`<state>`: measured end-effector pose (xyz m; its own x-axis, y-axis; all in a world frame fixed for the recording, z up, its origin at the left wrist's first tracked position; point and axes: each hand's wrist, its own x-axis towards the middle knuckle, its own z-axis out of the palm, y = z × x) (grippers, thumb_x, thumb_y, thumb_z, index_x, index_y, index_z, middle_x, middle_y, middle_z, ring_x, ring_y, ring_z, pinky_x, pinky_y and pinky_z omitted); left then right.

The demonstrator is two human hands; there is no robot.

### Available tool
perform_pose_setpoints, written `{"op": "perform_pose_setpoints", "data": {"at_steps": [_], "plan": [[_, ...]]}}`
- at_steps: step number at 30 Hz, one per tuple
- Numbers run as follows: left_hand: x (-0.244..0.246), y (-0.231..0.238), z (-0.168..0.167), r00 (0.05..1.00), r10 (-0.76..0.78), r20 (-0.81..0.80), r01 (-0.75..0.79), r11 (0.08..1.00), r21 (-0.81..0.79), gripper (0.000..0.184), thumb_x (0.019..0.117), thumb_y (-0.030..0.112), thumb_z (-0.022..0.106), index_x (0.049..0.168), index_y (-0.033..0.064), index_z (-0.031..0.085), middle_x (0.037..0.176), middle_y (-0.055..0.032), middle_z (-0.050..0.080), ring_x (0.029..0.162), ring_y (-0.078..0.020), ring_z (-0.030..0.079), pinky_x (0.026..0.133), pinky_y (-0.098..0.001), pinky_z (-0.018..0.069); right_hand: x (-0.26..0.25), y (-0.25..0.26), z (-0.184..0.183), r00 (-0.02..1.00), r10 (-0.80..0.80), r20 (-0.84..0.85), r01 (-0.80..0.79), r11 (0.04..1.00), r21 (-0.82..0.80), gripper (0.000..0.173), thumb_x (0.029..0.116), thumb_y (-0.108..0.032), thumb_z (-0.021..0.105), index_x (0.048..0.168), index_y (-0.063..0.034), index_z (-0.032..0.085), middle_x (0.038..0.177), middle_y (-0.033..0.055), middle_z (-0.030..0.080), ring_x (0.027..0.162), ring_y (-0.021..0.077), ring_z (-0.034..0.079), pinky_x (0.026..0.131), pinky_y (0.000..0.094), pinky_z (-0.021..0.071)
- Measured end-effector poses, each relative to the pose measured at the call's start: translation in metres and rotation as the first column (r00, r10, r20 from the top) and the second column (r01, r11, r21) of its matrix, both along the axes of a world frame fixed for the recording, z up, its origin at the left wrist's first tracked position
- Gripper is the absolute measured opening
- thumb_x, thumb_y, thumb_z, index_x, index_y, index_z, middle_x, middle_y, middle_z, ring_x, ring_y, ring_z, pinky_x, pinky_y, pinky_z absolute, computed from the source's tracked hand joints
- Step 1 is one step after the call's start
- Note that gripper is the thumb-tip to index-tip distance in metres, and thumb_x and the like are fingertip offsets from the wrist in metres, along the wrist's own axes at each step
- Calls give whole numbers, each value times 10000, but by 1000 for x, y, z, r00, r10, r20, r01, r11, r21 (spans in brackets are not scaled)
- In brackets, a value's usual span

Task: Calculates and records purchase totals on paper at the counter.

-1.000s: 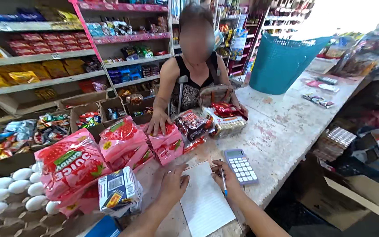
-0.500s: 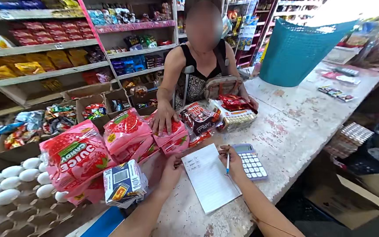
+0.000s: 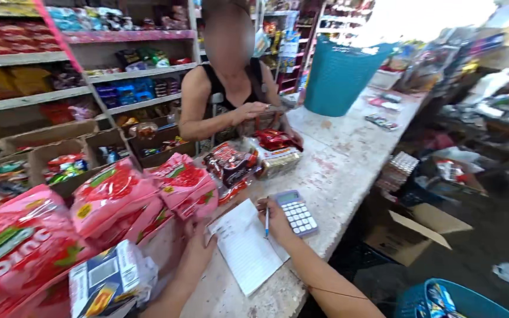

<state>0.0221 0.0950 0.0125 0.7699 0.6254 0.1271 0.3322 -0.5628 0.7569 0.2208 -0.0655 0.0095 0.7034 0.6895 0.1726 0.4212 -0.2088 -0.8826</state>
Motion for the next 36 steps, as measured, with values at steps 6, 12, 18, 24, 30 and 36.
{"op": "perform_pose_setpoints", "data": {"at_steps": [6,12,18,24,30,36], "plan": [[-9,-35,21,975,-128,-184,190,908,374,432,924,230,717,1329,87,670,1554,-266,425,1460,-535,315,1121,-706,316,-1,-1,1,998,34,43,-33,999,-38,389,939,7,547,1322,74,573,1120,173,711,960,174,697,873,311,559],[-29,-100,24,800,-367,-475,545,775,318,904,868,612,679,1542,58,442,1677,-249,187,1548,-498,101,1164,-754,128,1,-1,9,996,84,-14,-85,989,-120,367,965,1,539,1326,46,581,1149,153,697,968,139,675,871,280,542],[-32,-107,30,706,-383,-595,614,750,245,980,890,671,610,1597,55,325,1687,-262,110,1558,-481,61,1204,-690,109,6,2,5,992,107,-61,-114,987,-112,365,948,-20,559,1305,47,589,1126,134,696,941,96,663,849,247,535],[-20,-84,4,766,-367,-528,590,728,350,1108,801,836,543,1602,99,337,1686,-254,135,1550,-494,99,1193,-703,153,7,0,6,985,129,-114,-139,986,-88,394,897,-4,587,1288,46,591,1071,122,698,892,103,663,808,263,544],[-18,-82,10,587,-407,-700,696,695,180,1221,760,883,542,1652,142,162,1707,-222,-16,1567,-456,-25,1211,-685,73,1,0,7,970,189,-155,-204,975,-89,392,903,-38,616,1281,57,584,1049,125,687,877,112,645,811,288,541],[-15,-84,14,509,-492,-706,765,634,110,1075,866,771,549,1652,151,159,1717,-185,-20,1574,-423,-50,1200,-702,49,3,1,-3,987,156,47,-149,980,-133,329,967,-170,617,1229,30,635,860,83,676,729,117,608,727,296,521]]}}
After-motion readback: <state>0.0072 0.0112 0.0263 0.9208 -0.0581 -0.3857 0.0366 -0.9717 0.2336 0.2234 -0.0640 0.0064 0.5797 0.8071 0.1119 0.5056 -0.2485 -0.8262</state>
